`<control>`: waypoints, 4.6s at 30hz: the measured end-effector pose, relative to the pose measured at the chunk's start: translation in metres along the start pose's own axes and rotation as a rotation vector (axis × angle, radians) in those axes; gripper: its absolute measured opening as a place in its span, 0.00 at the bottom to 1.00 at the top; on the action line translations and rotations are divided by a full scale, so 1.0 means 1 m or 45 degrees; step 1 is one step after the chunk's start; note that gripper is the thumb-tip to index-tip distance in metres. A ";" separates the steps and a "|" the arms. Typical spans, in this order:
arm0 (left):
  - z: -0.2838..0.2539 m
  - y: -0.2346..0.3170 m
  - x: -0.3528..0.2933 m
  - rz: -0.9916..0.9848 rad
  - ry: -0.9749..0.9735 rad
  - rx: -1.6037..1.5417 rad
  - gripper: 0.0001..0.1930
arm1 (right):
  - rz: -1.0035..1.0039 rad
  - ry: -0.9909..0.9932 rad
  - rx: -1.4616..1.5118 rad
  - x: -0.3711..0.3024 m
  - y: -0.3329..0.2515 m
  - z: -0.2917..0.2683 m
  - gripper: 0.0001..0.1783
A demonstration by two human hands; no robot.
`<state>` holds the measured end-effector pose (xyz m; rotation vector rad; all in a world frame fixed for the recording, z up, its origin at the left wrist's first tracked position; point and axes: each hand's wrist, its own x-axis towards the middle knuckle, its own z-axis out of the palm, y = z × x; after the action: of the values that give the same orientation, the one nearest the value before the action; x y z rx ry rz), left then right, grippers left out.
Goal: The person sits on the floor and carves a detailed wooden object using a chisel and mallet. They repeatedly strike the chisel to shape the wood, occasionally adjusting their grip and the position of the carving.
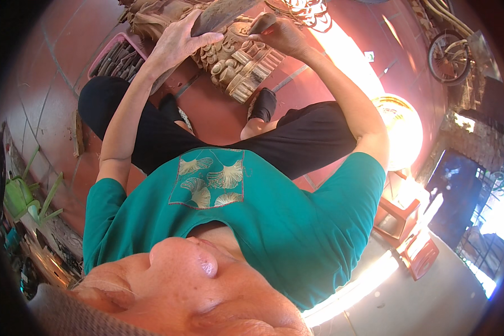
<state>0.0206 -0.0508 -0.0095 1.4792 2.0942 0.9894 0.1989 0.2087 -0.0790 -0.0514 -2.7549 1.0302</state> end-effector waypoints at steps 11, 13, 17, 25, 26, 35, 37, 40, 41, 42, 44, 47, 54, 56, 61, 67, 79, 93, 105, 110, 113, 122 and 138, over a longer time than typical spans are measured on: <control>0.006 -0.008 -0.004 0.147 0.105 -0.010 0.43 | -0.033 -0.074 0.054 0.003 -0.039 -0.002 0.07; 0.004 -0.004 -0.006 0.101 0.072 -0.033 0.43 | 0.014 -0.103 0.049 0.002 -0.038 -0.001 0.08; 0.005 0.000 -0.008 0.190 0.116 -0.044 0.43 | -0.075 -0.115 0.073 0.005 -0.036 0.003 0.09; 0.005 0.018 -0.018 0.163 0.221 -0.256 0.36 | -0.183 -0.165 -0.088 0.017 -0.028 0.004 0.15; 0.005 0.019 -0.019 0.188 0.258 -0.281 0.35 | -0.175 -0.169 -0.086 0.016 -0.028 0.002 0.16; 0.017 0.028 -0.037 0.062 0.353 -0.372 0.32 | -0.306 -0.138 -0.079 0.024 -0.020 0.011 0.16; 0.035 0.024 -0.047 0.007 0.370 -0.315 0.33 | -0.290 -0.154 -0.128 0.026 -0.020 0.011 0.15; 0.043 0.016 -0.052 -0.072 0.262 -0.190 0.32 | -0.253 -0.219 -0.211 0.028 -0.015 0.011 0.16; 0.042 0.015 -0.053 -0.100 0.208 -0.143 0.31 | -0.257 -0.227 -0.217 0.028 -0.016 0.011 0.16; 0.041 0.015 -0.053 -0.122 0.218 -0.116 0.31 | -0.260 -0.234 -0.224 0.028 -0.018 0.011 0.16; 0.037 0.027 -0.055 -0.104 0.281 -0.279 0.31 | -0.341 -0.192 -0.130 0.027 -0.010 0.015 0.17; 0.043 0.042 -0.067 -0.132 0.385 -0.449 0.30 | -0.336 -0.188 -0.122 0.028 -0.008 0.017 0.18; 0.053 0.026 -0.072 -0.326 0.231 -0.465 0.27 | -0.142 -0.274 -0.225 0.023 -0.022 0.014 0.17; 0.053 0.025 -0.074 -0.265 0.327 -0.455 0.27 | -0.229 -0.264 -0.195 0.024 -0.025 0.015 0.16; 0.051 0.019 -0.078 -0.332 0.329 -0.554 0.26 | -0.448 -0.239 -0.111 0.026 -0.034 0.022 0.14; 0.049 0.015 -0.082 -0.333 0.380 -0.587 0.25 | -0.282 -0.223 -0.137 0.029 -0.038 0.017 0.14; 0.046 0.018 -0.084 -0.343 0.353 -0.560 0.28 | -0.263 -0.225 -0.164 0.030 -0.022 0.023 0.13; 0.051 0.018 -0.085 -0.313 0.343 -0.575 0.28 | -0.351 -0.212 -0.167 0.032 -0.017 0.021 0.15; 0.054 0.022 -0.086 -0.182 0.431 -0.530 0.29 | -0.323 -0.200 -0.090 0.033 -0.021 0.024 0.14; 0.054 0.023 -0.086 -0.170 0.345 -0.330 0.28 | -0.239 -0.268 -0.237 0.033 -0.022 0.026 0.13; 0.055 0.017 -0.084 -0.156 0.339 -0.285 0.27 | -0.250 -0.261 -0.251 0.034 -0.020 0.030 0.13; 0.054 0.026 -0.086 -0.151 0.419 -0.385 0.27 | -0.220 -0.264 -0.213 0.037 -0.035 0.023 0.15; 0.048 0.005 -0.083 -0.398 0.372 -0.692 0.24 | -0.166 -0.024 -0.172 0.032 -0.037 -0.009 0.15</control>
<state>0.0862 -0.1112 -0.0453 0.7521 1.9331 1.5537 0.1707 0.1902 -0.0424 0.1170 -2.7982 0.8150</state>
